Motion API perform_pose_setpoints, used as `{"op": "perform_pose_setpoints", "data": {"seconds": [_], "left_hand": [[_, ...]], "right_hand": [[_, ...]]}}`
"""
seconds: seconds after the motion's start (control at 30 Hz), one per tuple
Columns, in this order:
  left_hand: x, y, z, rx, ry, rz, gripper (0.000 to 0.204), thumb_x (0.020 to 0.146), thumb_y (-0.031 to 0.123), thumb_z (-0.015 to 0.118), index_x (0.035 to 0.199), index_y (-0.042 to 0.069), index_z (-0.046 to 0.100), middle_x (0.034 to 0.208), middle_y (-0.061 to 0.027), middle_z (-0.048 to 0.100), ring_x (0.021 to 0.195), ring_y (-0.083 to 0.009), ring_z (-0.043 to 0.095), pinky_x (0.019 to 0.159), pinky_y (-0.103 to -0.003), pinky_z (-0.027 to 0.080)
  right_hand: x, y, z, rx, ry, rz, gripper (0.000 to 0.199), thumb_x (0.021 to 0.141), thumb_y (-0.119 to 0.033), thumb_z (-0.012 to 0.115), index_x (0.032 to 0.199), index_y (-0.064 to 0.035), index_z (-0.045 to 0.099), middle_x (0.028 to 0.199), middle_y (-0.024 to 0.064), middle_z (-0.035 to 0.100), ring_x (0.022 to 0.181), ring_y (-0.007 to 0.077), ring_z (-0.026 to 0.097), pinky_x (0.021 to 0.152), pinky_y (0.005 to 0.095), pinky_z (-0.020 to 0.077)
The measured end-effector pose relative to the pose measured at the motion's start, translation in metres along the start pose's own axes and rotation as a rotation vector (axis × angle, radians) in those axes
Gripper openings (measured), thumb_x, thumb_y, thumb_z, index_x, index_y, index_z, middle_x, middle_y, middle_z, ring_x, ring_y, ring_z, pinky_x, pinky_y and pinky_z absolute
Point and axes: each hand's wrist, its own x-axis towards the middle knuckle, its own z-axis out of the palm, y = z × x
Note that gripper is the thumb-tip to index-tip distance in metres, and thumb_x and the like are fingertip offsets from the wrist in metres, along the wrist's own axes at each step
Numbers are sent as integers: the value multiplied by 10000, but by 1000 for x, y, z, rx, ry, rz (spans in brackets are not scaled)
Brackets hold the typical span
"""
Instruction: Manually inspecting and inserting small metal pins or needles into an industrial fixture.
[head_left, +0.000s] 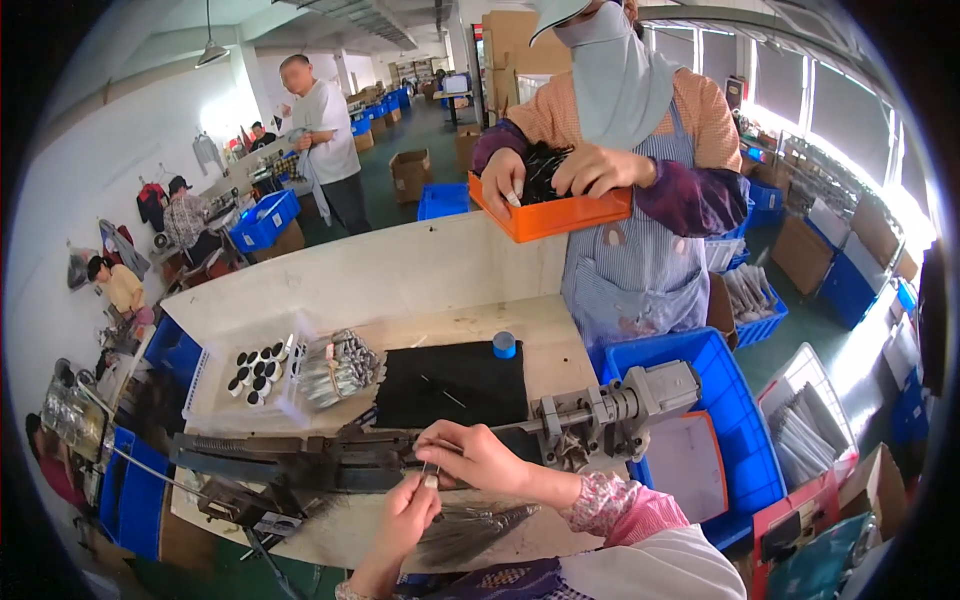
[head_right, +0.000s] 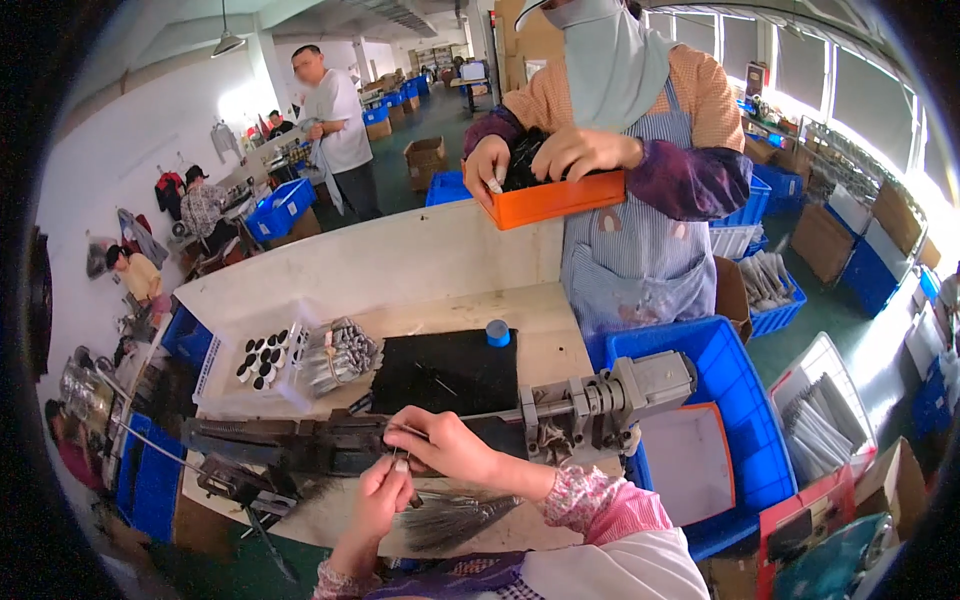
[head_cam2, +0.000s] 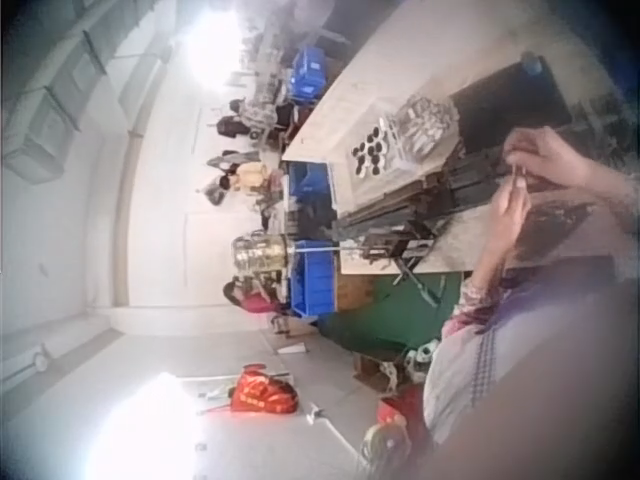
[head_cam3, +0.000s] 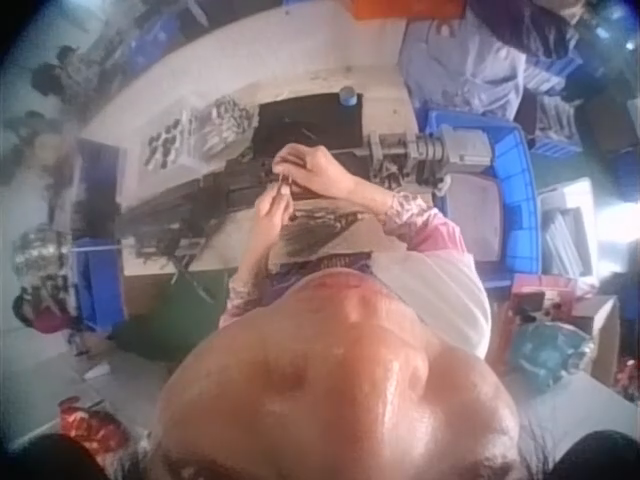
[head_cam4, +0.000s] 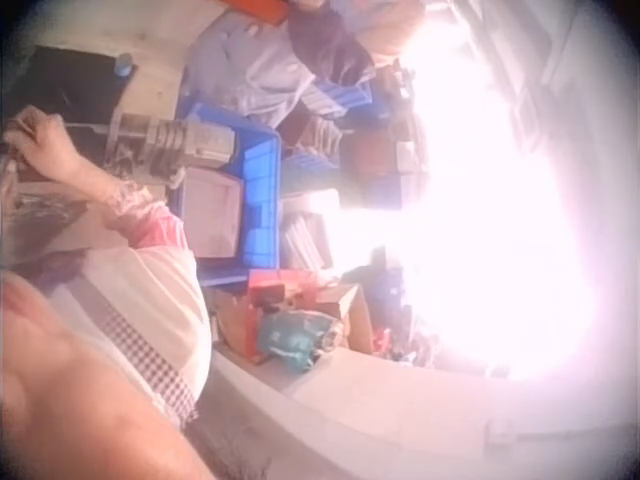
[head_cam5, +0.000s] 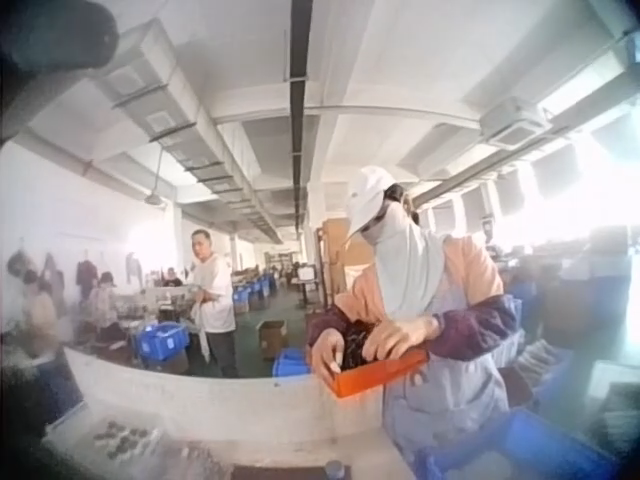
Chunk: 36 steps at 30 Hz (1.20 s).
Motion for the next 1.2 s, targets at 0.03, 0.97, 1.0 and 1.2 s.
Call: {"op": "perform_pose_setpoints", "data": {"seconds": [0.03,0.97,1.0,1.2], "left_hand": [[-8,5,-1,98,22,61,239,1000,192,429,920,26,579,600,41,440,521,-41,376,483,-219,292],[-33,22,-10,-955,-49,-49,118,1002,230,461,942,132,487,909,19,468,476,-3,285,430,-152,189],[-28,15,-21,-939,-76,-44,118,1002,230,461,942,132,487,909,19,468,476,-3,285,430,-152,189],[-55,-43,-87,-1740,-141,131,150,961,162,519,906,53,606,775,-3,509,416,-31,347,401,-217,286]], "right_hand": [[-6,-10,-1,-103,44,-121,197,911,-200,622,986,-18,624,731,145,645,594,283,613,550,315,472],[2,32,-24,-1162,73,-451,151,697,-52,626,847,-66,622,764,65,550,794,247,583,645,342,512],[4,33,-27,-1154,105,-477,186,684,-28,625,865,-63,644,750,69,557,774,251,585,646,351,509],[2,44,-18,-1080,-86,-539,160,687,-64,609,842,-55,568,831,87,547,861,269,576,675,354,522]]}}
